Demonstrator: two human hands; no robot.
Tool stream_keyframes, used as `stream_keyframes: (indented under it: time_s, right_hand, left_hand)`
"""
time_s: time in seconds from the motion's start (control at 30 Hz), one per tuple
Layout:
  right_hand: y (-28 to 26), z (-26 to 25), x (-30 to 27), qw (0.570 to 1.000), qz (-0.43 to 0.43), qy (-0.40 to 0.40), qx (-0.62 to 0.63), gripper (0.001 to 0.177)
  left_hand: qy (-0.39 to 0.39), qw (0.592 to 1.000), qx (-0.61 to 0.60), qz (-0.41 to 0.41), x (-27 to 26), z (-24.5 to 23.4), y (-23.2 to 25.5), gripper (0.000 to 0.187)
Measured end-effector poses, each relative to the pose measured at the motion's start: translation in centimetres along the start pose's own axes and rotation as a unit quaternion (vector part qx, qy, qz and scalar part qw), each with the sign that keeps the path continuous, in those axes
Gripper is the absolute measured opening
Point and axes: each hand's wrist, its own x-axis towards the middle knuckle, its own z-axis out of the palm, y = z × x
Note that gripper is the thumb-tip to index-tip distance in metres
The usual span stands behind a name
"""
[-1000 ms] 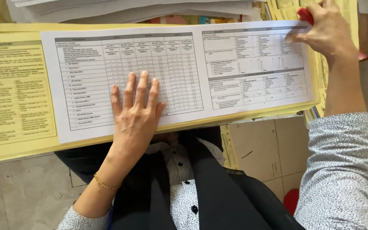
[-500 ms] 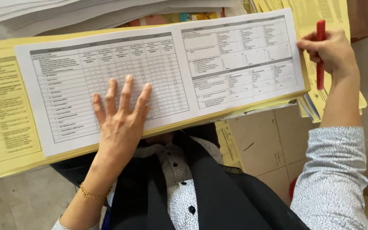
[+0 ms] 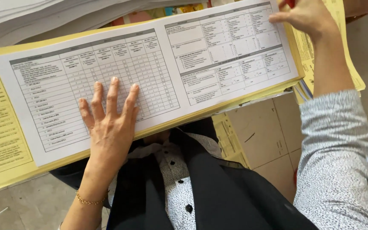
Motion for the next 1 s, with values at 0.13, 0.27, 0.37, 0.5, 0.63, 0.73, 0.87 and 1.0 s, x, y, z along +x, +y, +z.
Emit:
stream_keyframes:
  time_s: [0.13, 0.27, 0.37, 0.5, 0.63, 0.73, 0.87, 1.0]
  right_hand:
    - [-3.8, -0.6, 1.5, 0.99, 0.117, -0.069, -0.024, 0.053]
    - [-1.9, -0.8, 2.2, 0.99, 0.015, -0.036, -0.136, 0.05]
    - [-2.1, -1.4, -0.6, 0.999, 0.016, 0.028, -0.014, 0.039]
    - [3.6, -2.0, -2.5, 0.988, 0.007, 0.046, 0.15, 0.012]
    - [7.9, -1.2, -5.6, 0.939, 0.001, 0.023, 0.342, 0.009]
    - [3.9, -0.3, -8.5, 0.963, -0.028, 0.059, 0.261, 0.014]
    - [0.2, 0.0, -11.1, 0.975, -0.146, 0.119, 0.116, 0.017]
    - [-2.4, 1.0, -12.5, 0.971, -0.188, 0.14, 0.054, 0.024]
  left_hand:
    - [0.026, 0.999, 0.032, 0.002, -0.1, 0.2, 0.0, 0.043]
    - [0.024, 0.999, 0.032, -0.002, 0.0, 0.2, 0.0, 0.045]
    - [0.023, 0.999, 0.026, -0.004, -0.1, 0.2, 0.1, 0.044]
    - [0.01, 1.0, 0.012, -0.005, 0.0, 0.0, 0.1, 0.046]
    - [-0.102, 0.988, -0.117, 0.0, 1.6, 0.2, 0.0, 0.078]
    - [-0.114, 0.973, -0.185, 0.077, 5.6, 2.2, 1.0, 0.087]
    - [-0.101, 0.953, -0.256, 0.128, 12.2, 4.9, 6.1, 0.037]
    - [-0.163, 0.879, -0.446, 0.04, 17.1, 2.7, 12.6, 0.076]
